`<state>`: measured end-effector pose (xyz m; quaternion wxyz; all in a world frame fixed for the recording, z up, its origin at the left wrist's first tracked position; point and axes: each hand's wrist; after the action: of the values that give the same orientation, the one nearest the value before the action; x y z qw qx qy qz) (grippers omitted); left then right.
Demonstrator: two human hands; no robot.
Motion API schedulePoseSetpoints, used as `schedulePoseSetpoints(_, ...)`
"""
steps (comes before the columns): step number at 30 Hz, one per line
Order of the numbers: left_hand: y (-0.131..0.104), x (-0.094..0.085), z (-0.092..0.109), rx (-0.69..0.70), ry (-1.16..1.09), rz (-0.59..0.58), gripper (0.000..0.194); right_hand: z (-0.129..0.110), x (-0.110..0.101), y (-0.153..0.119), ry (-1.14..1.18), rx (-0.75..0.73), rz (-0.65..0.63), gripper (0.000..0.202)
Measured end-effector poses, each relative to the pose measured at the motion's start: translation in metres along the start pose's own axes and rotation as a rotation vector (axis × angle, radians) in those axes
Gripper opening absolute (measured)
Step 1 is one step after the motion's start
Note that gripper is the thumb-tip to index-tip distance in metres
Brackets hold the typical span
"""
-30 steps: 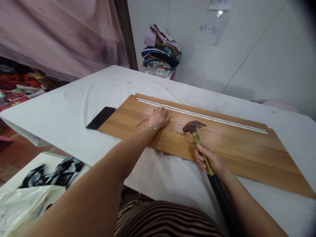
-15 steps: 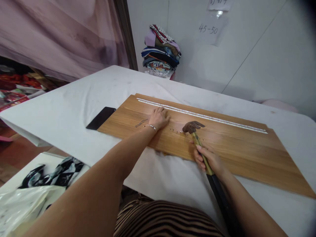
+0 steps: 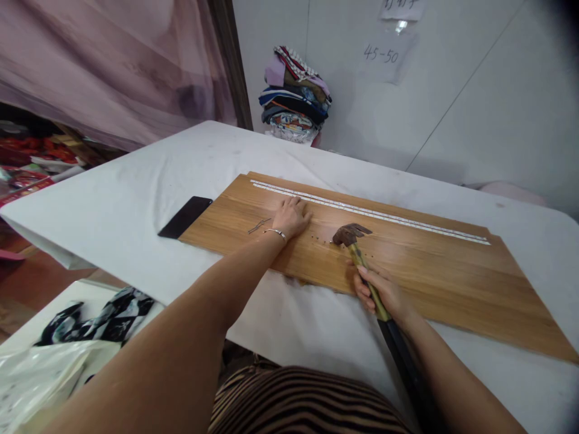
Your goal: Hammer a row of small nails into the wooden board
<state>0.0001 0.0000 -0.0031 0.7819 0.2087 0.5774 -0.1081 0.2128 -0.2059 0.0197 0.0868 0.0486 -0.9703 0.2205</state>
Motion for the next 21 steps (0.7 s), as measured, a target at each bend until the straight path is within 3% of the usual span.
schedulePoseSetpoints(21,0.0001,-0.0031,0.0007,-0.011,0.017,-0.025,0.040,-0.0012,0.0019,0.0012,-0.037,0.018,-0.027,0.056)
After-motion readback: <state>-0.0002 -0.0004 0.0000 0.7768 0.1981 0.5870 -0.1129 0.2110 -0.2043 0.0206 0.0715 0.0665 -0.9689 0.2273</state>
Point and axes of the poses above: each hand's wrist, its own y-axis towards the middle knuckle, its own x-axis out of the palm, z = x × y, and after that the axes turned 4 degrees about x, right-handed
